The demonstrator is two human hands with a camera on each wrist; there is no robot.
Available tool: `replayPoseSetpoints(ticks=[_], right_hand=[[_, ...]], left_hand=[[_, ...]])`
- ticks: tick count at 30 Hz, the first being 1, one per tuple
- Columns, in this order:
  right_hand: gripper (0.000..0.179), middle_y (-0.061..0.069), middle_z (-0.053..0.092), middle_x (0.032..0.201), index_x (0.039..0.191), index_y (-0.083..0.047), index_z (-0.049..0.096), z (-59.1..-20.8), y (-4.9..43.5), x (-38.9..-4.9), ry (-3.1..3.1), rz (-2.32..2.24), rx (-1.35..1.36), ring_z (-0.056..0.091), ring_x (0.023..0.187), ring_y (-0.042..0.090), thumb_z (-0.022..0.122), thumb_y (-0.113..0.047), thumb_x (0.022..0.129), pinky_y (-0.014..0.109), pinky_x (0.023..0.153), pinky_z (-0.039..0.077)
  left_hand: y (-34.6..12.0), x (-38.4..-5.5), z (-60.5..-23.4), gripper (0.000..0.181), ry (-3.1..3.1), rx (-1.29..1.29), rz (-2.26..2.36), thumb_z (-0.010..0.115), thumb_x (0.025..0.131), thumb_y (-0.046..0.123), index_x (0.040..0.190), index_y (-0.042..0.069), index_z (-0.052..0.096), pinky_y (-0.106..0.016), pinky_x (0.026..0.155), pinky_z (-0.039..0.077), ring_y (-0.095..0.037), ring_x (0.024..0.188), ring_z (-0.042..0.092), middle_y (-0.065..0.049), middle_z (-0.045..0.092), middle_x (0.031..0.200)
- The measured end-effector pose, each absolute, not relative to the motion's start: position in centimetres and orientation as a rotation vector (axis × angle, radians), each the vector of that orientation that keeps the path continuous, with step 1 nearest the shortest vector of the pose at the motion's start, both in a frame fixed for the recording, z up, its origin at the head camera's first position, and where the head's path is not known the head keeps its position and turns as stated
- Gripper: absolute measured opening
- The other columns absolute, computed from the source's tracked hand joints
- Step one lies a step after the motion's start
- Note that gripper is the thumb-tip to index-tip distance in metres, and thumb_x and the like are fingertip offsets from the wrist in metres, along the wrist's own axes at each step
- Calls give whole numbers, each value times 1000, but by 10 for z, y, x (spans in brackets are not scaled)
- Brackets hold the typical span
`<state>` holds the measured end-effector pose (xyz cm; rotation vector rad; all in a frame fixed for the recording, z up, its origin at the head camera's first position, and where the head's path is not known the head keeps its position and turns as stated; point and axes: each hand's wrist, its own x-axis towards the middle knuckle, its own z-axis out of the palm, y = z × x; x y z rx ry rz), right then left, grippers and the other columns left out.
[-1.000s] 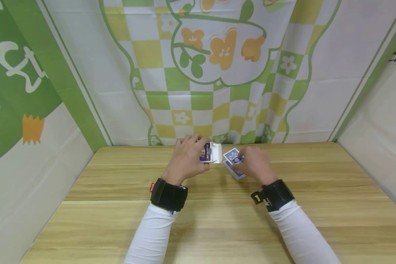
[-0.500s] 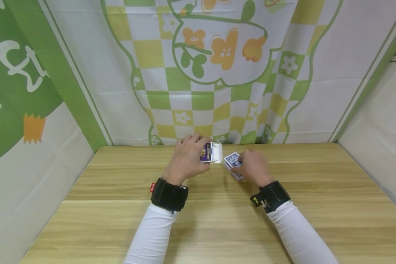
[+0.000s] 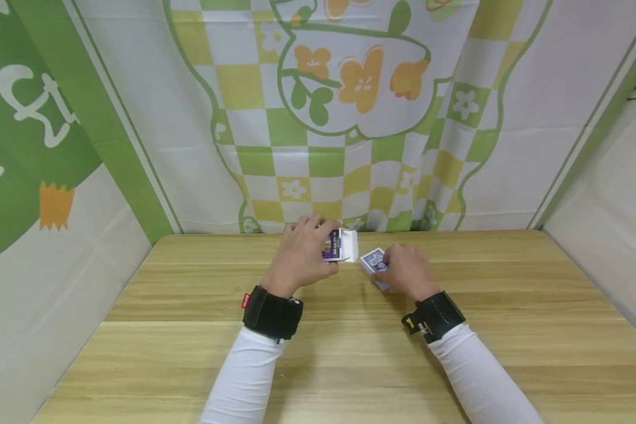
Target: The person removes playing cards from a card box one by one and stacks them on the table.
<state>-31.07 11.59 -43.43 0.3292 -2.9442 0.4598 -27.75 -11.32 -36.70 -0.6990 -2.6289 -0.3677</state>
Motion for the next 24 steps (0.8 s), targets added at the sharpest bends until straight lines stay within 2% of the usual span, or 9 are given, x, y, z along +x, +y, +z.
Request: replayPoseSetpoints(ticks=[24], right_hand=[[34, 1, 55, 69, 70, -14, 62, -440, 114, -313, -2966, 488, 323, 50, 62, 19, 76, -43, 62, 32, 53, 37]], left_hand=[[-114, -277, -366, 70, -2630, -689, -375, 74, 59, 31, 125, 21, 51, -39, 84, 33, -18, 99, 46, 1, 51, 113]])
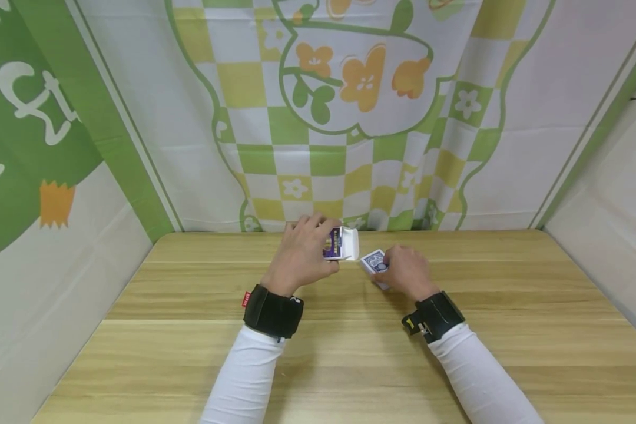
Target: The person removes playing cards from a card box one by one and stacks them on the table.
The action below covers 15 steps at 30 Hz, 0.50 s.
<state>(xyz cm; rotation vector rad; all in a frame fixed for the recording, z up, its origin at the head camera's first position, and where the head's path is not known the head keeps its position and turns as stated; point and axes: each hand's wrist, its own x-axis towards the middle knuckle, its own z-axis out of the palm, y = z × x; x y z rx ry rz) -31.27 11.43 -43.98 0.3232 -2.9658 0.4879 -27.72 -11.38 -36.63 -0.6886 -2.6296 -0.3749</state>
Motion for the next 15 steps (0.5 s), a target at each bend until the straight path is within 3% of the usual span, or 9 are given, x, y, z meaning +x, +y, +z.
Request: replayPoseSetpoints(ticks=[15], right_hand=[[42, 2, 56, 75, 85, -9, 65, -441, 113, -312, -3002, 486, 307, 50, 66, 19, 76, -42, 62, 31, 56, 38]], left_hand=[[-113, -277, -366, 70, -2629, -692, -379, 74, 59, 31, 124, 21, 51, -38, 81, 33, -18, 98, 46, 2, 51, 112]])
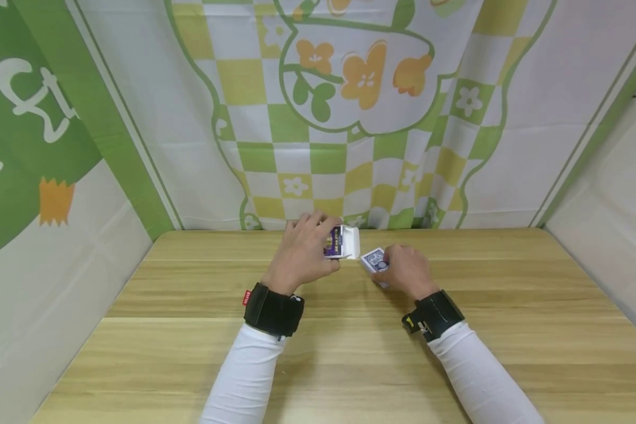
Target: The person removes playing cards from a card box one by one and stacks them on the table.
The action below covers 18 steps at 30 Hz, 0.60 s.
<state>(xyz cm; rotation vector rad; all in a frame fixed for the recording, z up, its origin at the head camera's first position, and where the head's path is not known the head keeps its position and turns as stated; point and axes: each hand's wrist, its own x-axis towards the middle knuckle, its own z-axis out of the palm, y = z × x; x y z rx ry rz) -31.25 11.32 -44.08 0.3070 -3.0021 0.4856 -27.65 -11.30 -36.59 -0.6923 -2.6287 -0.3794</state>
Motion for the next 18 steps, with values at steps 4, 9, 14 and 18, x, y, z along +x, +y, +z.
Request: replayPoseSetpoints(ticks=[4, 9, 14, 18], right_hand=[[42, 2, 56, 76, 86, -9, 65, -441, 113, -313, -3001, 480, 307, 50, 66, 18, 76, -42, 62, 31, 56, 38], [43, 2, 56, 76, 86, -9, 65, -441, 113, -313, -2994, 473, 307, 50, 67, 19, 77, -42, 62, 31, 57, 38], [44, 2, 56, 76, 87, -9, 64, -441, 112, -313, -3001, 483, 295, 50, 66, 19, 77, -42, 61, 31, 56, 38], [45, 3, 55, 75, 85, -8, 61, -441, 112, -312, -3013, 481, 274, 51, 65, 19, 77, -42, 61, 31, 54, 39]], left_hand=[[-113, -277, -366, 70, -2630, -696, -385, 74, 60, 31, 124, 21, 51, -38, 81, 33, -18, 98, 45, 2, 51, 112], [-113, -276, -365, 70, -2631, -694, -388, 74, 59, 31, 125, 21, 51, -38, 82, 33, -17, 98, 45, 2, 51, 112], [-112, -276, -365, 71, -2636, -698, -398, 75, 59, 31, 125, 20, 51, -37, 81, 33, -17, 97, 45, 2, 50, 111], [-112, -276, -366, 71, -2637, -699, -401, 75, 59, 31, 125, 20, 51, -38, 82, 33, -17, 98, 45, 2, 51, 112]])
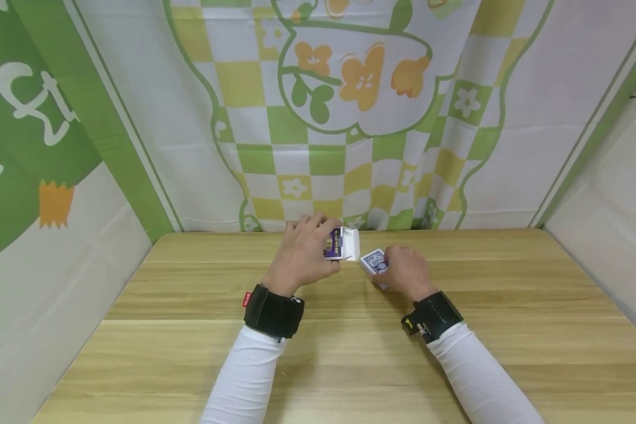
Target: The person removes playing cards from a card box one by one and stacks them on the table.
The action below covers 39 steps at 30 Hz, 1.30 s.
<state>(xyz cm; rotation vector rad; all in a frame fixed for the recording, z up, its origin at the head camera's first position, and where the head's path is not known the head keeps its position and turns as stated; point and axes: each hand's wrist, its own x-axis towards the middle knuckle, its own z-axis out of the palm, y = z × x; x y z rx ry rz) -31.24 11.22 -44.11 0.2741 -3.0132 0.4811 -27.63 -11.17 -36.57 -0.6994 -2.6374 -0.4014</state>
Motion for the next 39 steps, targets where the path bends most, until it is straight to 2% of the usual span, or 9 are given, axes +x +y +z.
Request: replayPoseSetpoints(ticks=[8, 19, 25, 29, 34, 39], right_hand=[[54, 6, 54, 77, 91, -5, 56, -443, 111, -312, -3023, 453, 248, 51, 65, 20, 77, -44, 60, 32, 53, 39], [60, 6, 54, 79, 98, -4, 55, -438, 113, -311, -3045, 489, 251, 51, 66, 21, 77, -45, 60, 32, 53, 40], [68, 12, 61, 96, 113, -3, 57, -422, 118, -306, -3007, 544, 266, 56, 79, 26, 73, -49, 66, 35, 60, 44], [52, 12, 64, 103, 108, -6, 62, -406, 116, -301, -2835, 678, 315, 59, 88, 27, 69, -45, 74, 37, 67, 45], [22, -2, 66, 86, 91, -16, 67, -389, 107, -294, -2554, 882, 460, 60, 77, 15, 65, -35, 81, 30, 63, 45], [14, -10, 64, 81, 89, -19, 69, -382, 96, -287, -2327, 1117, 630, 57, 69, 5, 63, -31, 84, 26, 61, 45]], left_hand=[[-112, -276, -366, 70, -2628, -697, -394, 74, 59, 30, 125, 21, 51, -38, 83, 33, -17, 98, 46, 2, 51, 112], [-112, -277, -366, 71, -2628, -698, -387, 75, 59, 31, 125, 21, 51, -38, 83, 33, -17, 97, 46, 2, 51, 111], [-112, -277, -367, 70, -2626, -705, -395, 74, 59, 31, 124, 20, 51, -38, 82, 33, -16, 95, 45, 2, 51, 110], [-111, -277, -367, 71, -2630, -705, -402, 74, 59, 30, 124, 20, 51, -37, 80, 33, -16, 95, 45, 3, 51, 110], [-111, -278, -367, 71, -2643, -701, -391, 74, 59, 31, 125, 21, 51, -36, 80, 33, -16, 95, 44, 3, 50, 110], [-110, -277, -367, 72, -2651, -702, -382, 74, 59, 30, 126, 22, 50, -36, 79, 32, -15, 94, 43, 4, 49, 108]])
